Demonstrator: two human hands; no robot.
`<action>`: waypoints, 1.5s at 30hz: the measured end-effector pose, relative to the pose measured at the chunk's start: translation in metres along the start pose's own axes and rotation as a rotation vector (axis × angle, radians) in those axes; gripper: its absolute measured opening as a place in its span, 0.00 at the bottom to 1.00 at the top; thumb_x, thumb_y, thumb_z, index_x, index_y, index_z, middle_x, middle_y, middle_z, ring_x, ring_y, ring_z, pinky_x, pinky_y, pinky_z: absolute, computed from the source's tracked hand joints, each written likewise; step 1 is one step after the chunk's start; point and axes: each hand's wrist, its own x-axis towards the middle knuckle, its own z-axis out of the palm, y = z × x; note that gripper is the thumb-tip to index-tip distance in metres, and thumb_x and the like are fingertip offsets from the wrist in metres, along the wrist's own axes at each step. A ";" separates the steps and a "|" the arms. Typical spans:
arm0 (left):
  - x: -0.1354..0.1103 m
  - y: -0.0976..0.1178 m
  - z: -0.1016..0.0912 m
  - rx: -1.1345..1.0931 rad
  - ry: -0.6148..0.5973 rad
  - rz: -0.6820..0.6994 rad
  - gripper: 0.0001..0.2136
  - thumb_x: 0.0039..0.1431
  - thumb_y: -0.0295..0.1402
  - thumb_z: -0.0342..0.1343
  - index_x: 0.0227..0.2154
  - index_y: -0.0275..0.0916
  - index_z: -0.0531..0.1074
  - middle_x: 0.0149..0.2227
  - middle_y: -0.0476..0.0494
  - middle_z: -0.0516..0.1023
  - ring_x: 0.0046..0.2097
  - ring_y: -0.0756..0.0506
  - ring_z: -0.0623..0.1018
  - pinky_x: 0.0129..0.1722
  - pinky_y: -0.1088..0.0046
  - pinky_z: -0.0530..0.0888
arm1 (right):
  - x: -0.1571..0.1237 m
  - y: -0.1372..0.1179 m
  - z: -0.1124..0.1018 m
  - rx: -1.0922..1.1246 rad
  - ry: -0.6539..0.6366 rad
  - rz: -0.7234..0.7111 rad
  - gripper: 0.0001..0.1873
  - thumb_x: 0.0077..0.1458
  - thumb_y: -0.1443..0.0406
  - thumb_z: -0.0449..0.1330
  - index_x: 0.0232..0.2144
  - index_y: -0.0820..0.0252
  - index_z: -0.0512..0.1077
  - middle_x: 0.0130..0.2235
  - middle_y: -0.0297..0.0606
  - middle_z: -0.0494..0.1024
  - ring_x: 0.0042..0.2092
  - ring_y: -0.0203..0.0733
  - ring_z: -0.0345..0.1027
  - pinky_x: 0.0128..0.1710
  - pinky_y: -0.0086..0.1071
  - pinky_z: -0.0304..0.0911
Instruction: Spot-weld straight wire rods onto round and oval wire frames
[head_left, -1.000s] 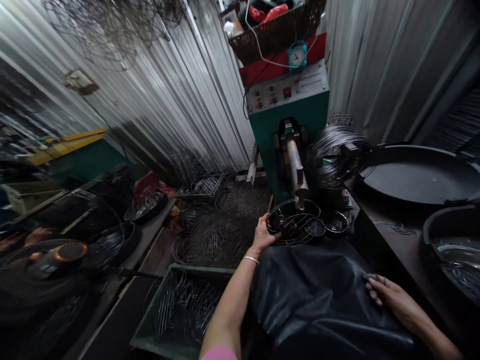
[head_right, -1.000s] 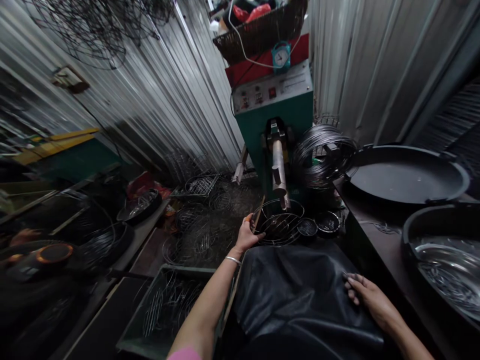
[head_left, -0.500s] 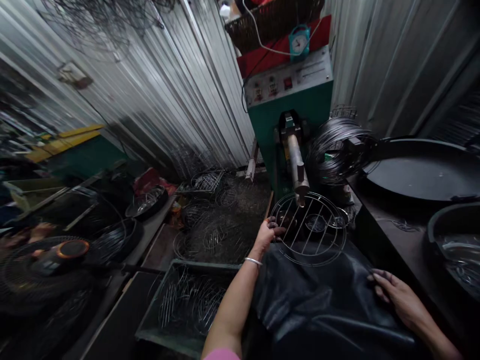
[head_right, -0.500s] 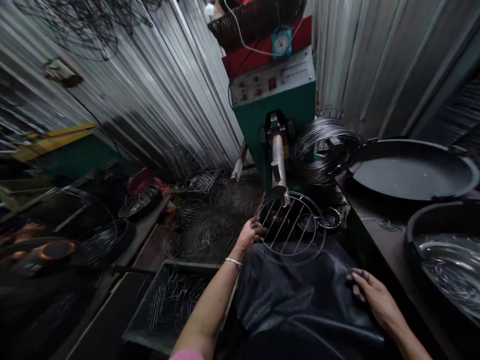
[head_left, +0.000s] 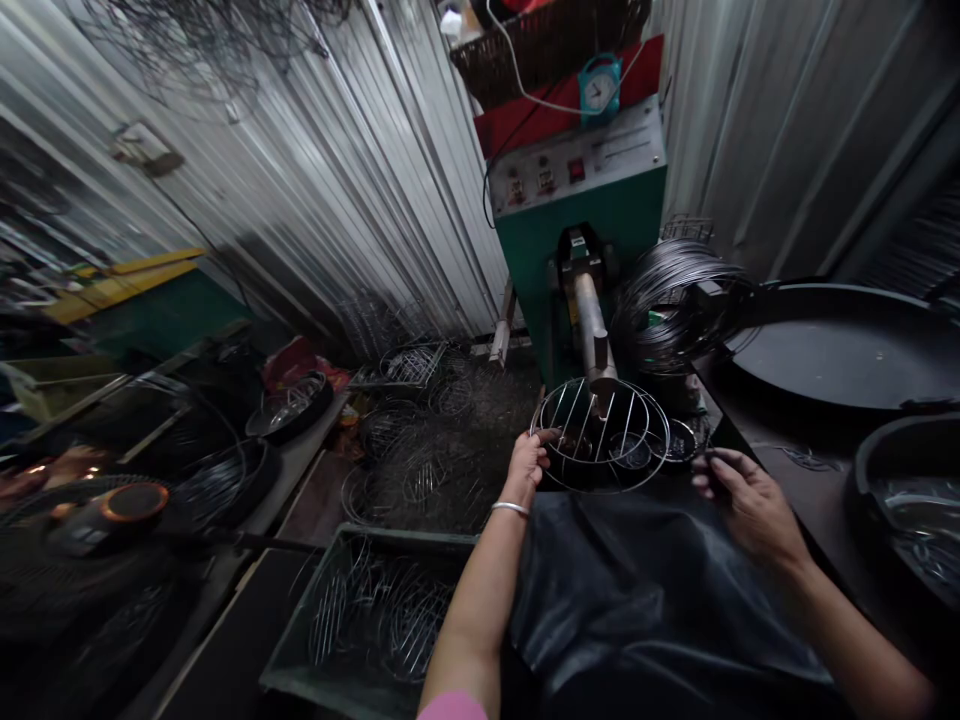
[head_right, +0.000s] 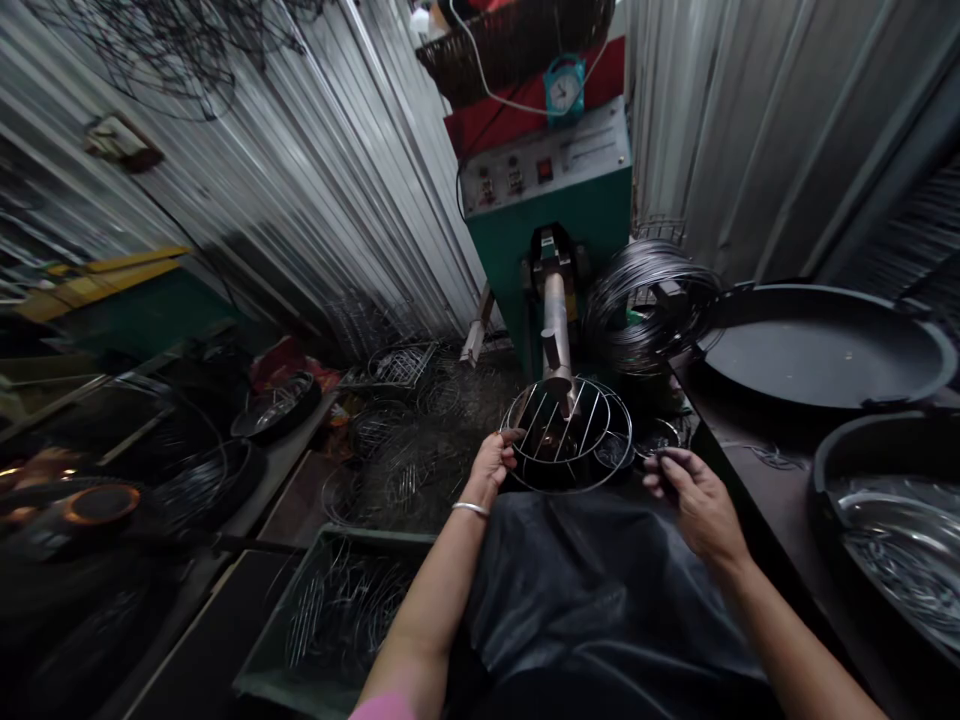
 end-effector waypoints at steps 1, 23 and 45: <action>0.000 0.000 -0.001 -0.010 -0.005 0.004 0.18 0.27 0.27 0.65 0.23 0.36 0.63 0.18 0.60 0.57 0.16 0.61 0.52 0.15 0.83 0.45 | 0.001 -0.005 0.015 0.024 -0.025 -0.028 0.23 0.37 0.52 0.68 0.33 0.56 0.68 0.30 0.34 0.76 0.27 0.33 0.69 0.25 0.24 0.65; 0.031 0.005 -0.026 -0.088 0.051 0.023 0.15 0.30 0.28 0.65 0.22 0.34 0.66 0.17 0.60 0.55 0.16 0.62 0.52 0.15 0.83 0.44 | 0.019 0.028 0.063 -0.201 -0.233 -0.110 0.22 0.47 0.48 0.61 0.35 0.60 0.69 0.33 0.40 0.76 0.29 0.37 0.70 0.26 0.28 0.65; 0.045 0.029 -0.027 -0.011 -0.045 0.007 0.15 0.27 0.28 0.63 0.24 0.34 0.68 0.18 0.59 0.57 0.16 0.62 0.49 0.16 0.83 0.41 | 0.032 0.010 0.083 -0.565 -0.310 -0.260 0.19 0.49 0.48 0.57 0.32 0.57 0.71 0.21 0.34 0.74 0.24 0.39 0.68 0.31 0.34 0.64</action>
